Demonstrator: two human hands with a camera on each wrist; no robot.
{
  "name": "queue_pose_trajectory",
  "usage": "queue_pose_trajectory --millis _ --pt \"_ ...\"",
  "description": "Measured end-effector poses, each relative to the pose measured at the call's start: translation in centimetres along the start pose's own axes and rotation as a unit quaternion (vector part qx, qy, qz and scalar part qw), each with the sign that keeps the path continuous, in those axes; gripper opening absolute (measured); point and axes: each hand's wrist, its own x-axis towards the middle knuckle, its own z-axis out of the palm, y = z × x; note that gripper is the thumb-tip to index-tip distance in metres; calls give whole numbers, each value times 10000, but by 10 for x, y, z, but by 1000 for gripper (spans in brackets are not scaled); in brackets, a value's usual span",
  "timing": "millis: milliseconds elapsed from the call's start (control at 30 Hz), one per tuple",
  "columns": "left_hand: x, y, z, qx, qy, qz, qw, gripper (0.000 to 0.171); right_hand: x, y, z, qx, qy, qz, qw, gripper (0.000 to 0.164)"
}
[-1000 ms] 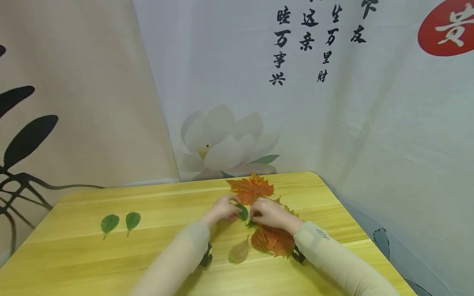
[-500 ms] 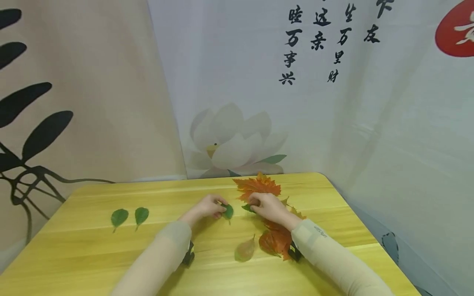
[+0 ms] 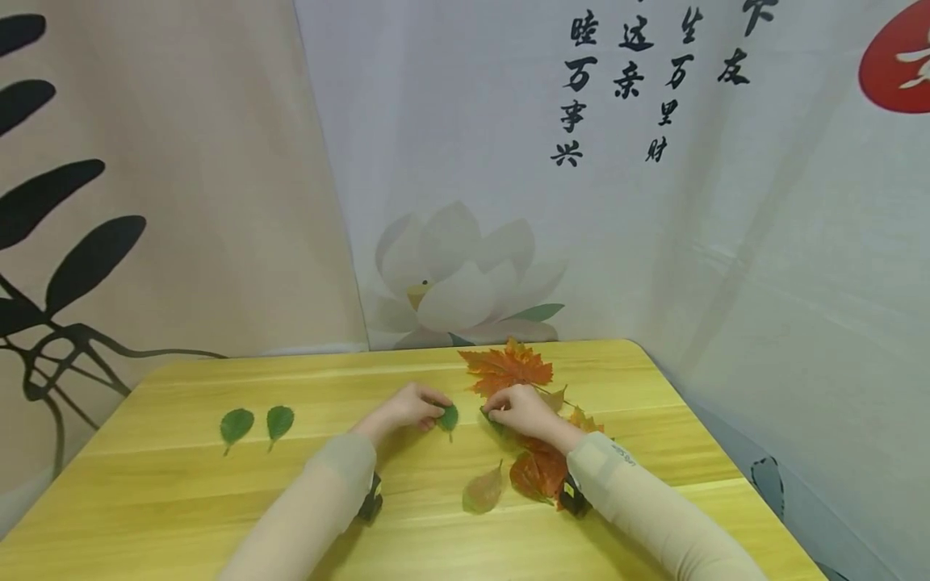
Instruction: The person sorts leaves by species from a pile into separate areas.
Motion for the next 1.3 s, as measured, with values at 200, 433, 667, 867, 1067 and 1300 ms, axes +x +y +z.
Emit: queue_pose_trajectory --millis 200,433,667,867,1067,1300 --pt "-1 1 -2 87 -32 49 9999 26 -2 0 1 34 -423 30 9991 22" --pt "-1 0 -4 125 -92 69 9999 27 -2 -3 1 -99 -582 -66 9982 30" --pt "-2 2 -4 198 -40 -23 9998 28 -2 -4 1 -203 -645 -69 9977 37" --pt "-5 4 -5 197 -27 34 9998 28 -1 -2 2 -179 -648 -59 9977 38" --pt "-6 5 -5 152 47 79 9998 29 -2 -1 2 -100 -648 -15 9978 38" --pt "-9 4 -7 63 -54 326 9994 31 -3 2 4 -36 -609 45 9981 38"
